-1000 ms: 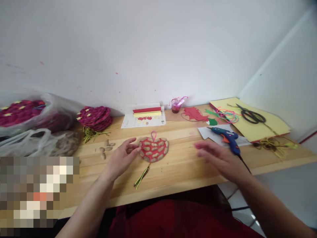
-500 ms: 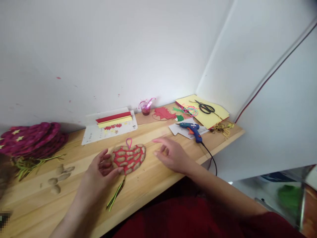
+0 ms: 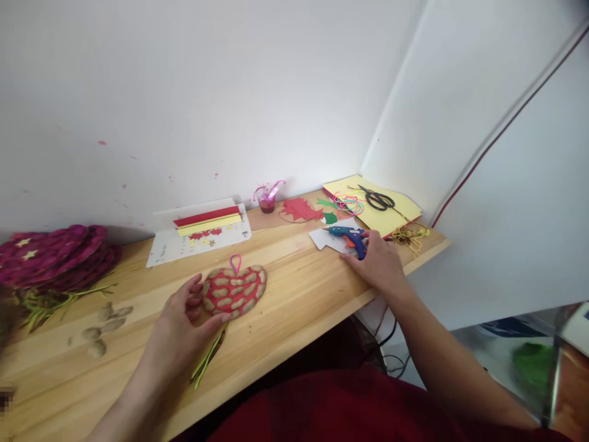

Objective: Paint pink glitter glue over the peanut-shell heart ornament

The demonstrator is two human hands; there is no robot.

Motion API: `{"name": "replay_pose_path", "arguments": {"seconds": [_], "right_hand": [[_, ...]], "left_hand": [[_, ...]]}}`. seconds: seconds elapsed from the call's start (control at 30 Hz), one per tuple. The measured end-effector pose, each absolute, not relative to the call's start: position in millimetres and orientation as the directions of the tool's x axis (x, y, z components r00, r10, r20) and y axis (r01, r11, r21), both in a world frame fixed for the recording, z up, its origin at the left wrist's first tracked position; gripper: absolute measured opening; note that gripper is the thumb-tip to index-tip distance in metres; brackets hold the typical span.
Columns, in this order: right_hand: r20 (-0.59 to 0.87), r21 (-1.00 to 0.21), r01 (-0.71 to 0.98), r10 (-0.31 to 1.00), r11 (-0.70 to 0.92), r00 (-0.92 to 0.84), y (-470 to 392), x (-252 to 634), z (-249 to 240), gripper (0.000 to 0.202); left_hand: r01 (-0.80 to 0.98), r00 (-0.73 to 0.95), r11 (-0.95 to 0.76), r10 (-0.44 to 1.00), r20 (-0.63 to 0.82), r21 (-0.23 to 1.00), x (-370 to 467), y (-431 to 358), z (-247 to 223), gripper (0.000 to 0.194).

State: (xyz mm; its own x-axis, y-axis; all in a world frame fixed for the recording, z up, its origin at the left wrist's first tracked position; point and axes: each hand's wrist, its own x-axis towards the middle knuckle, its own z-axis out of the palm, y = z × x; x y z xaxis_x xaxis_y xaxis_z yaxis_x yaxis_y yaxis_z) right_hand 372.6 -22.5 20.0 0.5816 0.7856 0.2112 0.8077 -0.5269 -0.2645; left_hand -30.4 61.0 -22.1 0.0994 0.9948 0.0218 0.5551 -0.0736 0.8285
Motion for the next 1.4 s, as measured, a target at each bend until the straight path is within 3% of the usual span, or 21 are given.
{"name": "replay_pose_path", "arguments": {"seconds": [0.33,0.43,0.53,0.63,0.7,0.8,0.9,0.97,1.07,1.2,1.27,1.4], "right_hand": [[0.169,-0.206,0.815,0.8,-0.542,0.575,0,390,24,0.083],[0.239,-0.158,0.846,0.811,-0.51,0.534,-5,380,35,0.091],[0.371,-0.188,0.926,0.85,-0.326,0.374,-7,353,39,0.08],[0.198,-0.448,0.894,0.974,-0.014,0.115,1,312,30,0.062],[0.089,-0.548,0.829,0.993,0.112,-0.075,10,282,21,0.063],[0.14,-0.51,0.822,0.967,0.253,-0.211,27,246,11,0.077],[0.139,-0.473,0.828,0.954,0.3,-0.266,42,231,7,0.075],[0.14,-0.486,0.821,0.954,0.3,-0.265,48,232,4,0.071],[0.185,-0.531,0.792,0.953,0.302,-0.24,52,236,-5,0.074],[0.224,-0.6,0.752,0.96,0.273,-0.17,54,238,-14,0.073],[0.208,-0.636,0.731,0.967,0.247,-0.146,57,242,-10,0.074],[0.085,-0.74,0.661,0.993,0.121,-0.086,74,268,24,0.066]], "left_hand": [[0.534,0.133,-0.132,0.989,0.071,0.835,-33,60,-19,0.092],[0.48,0.096,-0.106,0.993,0.068,0.871,-35,63,-24,0.089],[0.444,0.057,-0.1,0.995,0.083,0.89,-34,64,-28,0.08],[0.425,0.046,-0.114,0.994,0.104,0.898,-30,62,-27,0.063],[0.445,0.031,-0.105,0.994,0.101,0.889,-26,60,-24,0.052],[0.48,0.009,-0.093,0.995,0.101,0.872,-23,59,-20,0.052],[0.466,0.001,-0.096,0.994,0.109,0.879,-21,58,-17,0.052],[0.369,0.021,-0.077,0.997,0.074,0.926,-18,57,-14,0.053],[0.026,0.071,0.061,0.996,-0.062,0.998,-6,57,-7,0.058],[-0.476,0.069,0.286,0.955,-0.289,0.831,21,63,5,0.083],[-0.555,0.111,0.311,0.947,-0.303,0.771,34,71,8,0.083],[-0.555,0.242,0.288,0.953,-0.18,0.78,46,91,9,0.05]]}}
